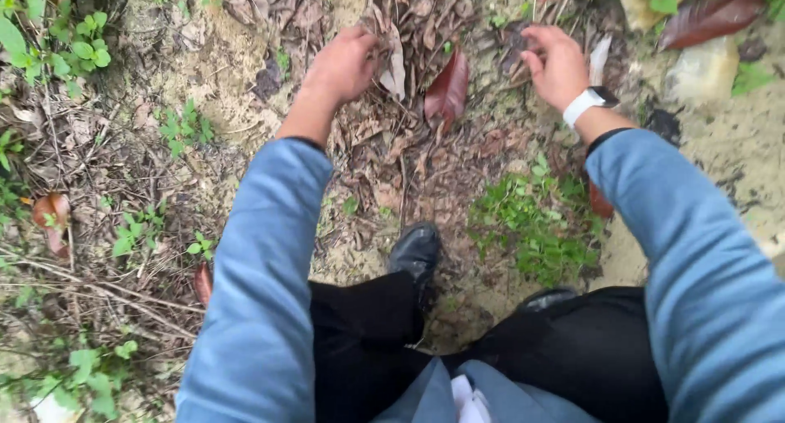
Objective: Pulling weeds and small plants from the ground in an outdoor area.
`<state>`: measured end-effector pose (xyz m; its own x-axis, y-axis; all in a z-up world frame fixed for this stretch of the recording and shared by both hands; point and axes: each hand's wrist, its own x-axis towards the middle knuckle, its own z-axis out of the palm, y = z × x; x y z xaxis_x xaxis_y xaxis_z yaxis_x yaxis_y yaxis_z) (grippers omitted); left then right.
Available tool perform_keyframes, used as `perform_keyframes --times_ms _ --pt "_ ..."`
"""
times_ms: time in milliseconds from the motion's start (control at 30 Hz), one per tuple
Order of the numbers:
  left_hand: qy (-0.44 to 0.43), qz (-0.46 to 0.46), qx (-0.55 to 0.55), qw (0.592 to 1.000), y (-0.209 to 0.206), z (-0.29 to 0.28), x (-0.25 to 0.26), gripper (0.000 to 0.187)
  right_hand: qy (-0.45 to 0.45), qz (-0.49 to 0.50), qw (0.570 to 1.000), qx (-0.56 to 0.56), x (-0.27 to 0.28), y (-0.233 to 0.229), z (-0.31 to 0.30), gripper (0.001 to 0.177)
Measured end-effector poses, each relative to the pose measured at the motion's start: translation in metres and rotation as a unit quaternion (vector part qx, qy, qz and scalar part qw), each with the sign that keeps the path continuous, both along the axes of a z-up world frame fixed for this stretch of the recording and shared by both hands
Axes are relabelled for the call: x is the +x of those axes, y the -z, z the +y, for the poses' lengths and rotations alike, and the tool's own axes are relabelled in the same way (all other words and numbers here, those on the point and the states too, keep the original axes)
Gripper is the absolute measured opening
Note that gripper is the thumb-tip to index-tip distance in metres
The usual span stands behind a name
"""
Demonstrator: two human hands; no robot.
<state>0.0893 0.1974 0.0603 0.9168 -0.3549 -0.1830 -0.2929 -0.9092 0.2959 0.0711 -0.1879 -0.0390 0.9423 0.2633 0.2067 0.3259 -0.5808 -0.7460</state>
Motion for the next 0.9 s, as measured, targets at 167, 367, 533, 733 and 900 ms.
perform_keyframes --times_ms 167,367,533,733,900 --pt "-0.045 -0.011 0.055 0.997 -0.009 0.054 -0.025 0.039 -0.004 -0.046 0.999 -0.004 0.034 0.018 0.027 0.03" --pt "-0.098 0.036 0.113 0.988 -0.027 0.084 -0.049 0.037 0.027 -0.12 0.992 -0.039 0.056 0.052 0.046 0.03" --pt "-0.12 0.075 0.123 0.982 -0.024 0.099 -0.058 0.037 0.048 -0.123 0.989 -0.068 0.071 0.072 0.046 0.027" --pt "-0.115 0.052 0.116 0.985 -0.01 0.108 -0.055 0.041 0.028 -0.121 0.99 -0.066 0.066 0.059 0.036 0.008" --pt "-0.077 0.065 0.106 0.989 -0.006 0.078 -0.043 0.034 0.054 -0.067 0.996 -0.002 0.057 0.048 0.021 0.008"
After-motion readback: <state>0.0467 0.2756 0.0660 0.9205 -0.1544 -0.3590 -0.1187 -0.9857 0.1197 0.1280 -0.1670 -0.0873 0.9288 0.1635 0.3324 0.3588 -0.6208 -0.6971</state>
